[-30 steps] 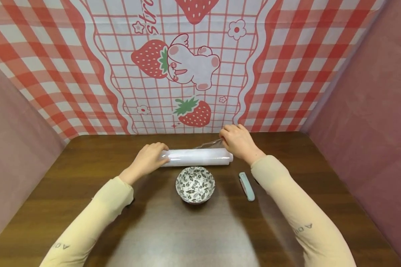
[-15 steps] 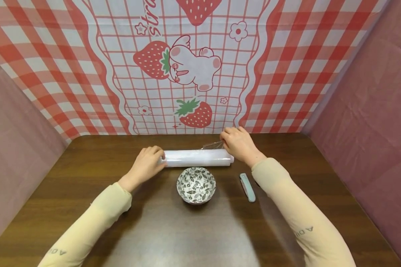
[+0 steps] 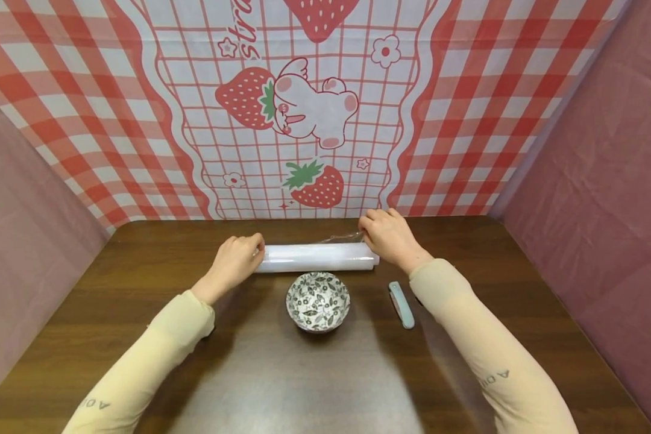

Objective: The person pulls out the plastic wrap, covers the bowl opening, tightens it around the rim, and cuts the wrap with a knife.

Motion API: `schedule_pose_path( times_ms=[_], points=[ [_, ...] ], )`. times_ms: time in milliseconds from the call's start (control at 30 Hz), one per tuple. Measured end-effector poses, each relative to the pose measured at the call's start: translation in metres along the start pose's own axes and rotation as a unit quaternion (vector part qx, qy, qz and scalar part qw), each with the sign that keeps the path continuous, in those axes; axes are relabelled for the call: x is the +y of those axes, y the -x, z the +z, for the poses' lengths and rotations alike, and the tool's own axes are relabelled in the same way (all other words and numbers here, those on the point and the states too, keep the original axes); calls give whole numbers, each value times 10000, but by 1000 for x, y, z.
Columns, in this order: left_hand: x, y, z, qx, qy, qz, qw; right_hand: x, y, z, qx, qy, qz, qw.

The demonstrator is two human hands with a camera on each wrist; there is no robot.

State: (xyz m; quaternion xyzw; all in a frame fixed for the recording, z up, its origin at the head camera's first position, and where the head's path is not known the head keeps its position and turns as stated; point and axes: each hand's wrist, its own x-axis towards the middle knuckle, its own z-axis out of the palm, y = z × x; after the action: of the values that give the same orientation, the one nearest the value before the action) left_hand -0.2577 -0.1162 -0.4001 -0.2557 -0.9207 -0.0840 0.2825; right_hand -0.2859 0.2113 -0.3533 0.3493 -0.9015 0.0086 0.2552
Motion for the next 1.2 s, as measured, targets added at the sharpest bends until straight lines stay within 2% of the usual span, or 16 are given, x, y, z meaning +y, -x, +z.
schedule_pose_path(
  times_ms=[100, 200, 300, 367, 467, 600, 667, 733, 833, 1033, 1200],
  points=[
    [-3, -6, -3, 92, 33, 52, 9999, 0, 0, 0, -38, -19, 19, 10000],
    [-5, -10, -4, 250, -36, 225, 9994, -1, 0, 0, -50, -18, 21, 10000],
    [-8, -15, -7, 198, -20, 329, 9993, -1, 0, -1, -19, -9, 24, 10000],
    [-9, -18, -10, -27, 163, 232, 9996, -1, 0, -1, 15, -17, 22, 10000],
    [-11, -22, -14, -597, 564, -147, 9965, -2, -1, -2, 6, -58, 17, 10000],
    [-16, -23, -18, -1446, 1182, -726, 9797, -2, -2, -3, -154, -108, 102, 9998],
    [-18, -22, -19, -1754, 1404, -901, 9703, -3, -2, -4, -246, -120, 189, 9994],
    [-21, -20, -19, -1945, 1474, -982, 9648, -3, -2, -5, -323, -138, 273, 9990],
    [-25, -17, -19, -2025, 1351, -910, 9656, -4, -1, -5, -380, -169, 335, 9986],
    [-28, -16, -15, -1849, 1167, -657, 9736, -4, -2, -2, -337, -237, 289, 9987],
    [-28, -17, -14, -1821, 1145, -633, 9745, -5, -2, -1, -322, -274, 259, 9988]
  ],
)
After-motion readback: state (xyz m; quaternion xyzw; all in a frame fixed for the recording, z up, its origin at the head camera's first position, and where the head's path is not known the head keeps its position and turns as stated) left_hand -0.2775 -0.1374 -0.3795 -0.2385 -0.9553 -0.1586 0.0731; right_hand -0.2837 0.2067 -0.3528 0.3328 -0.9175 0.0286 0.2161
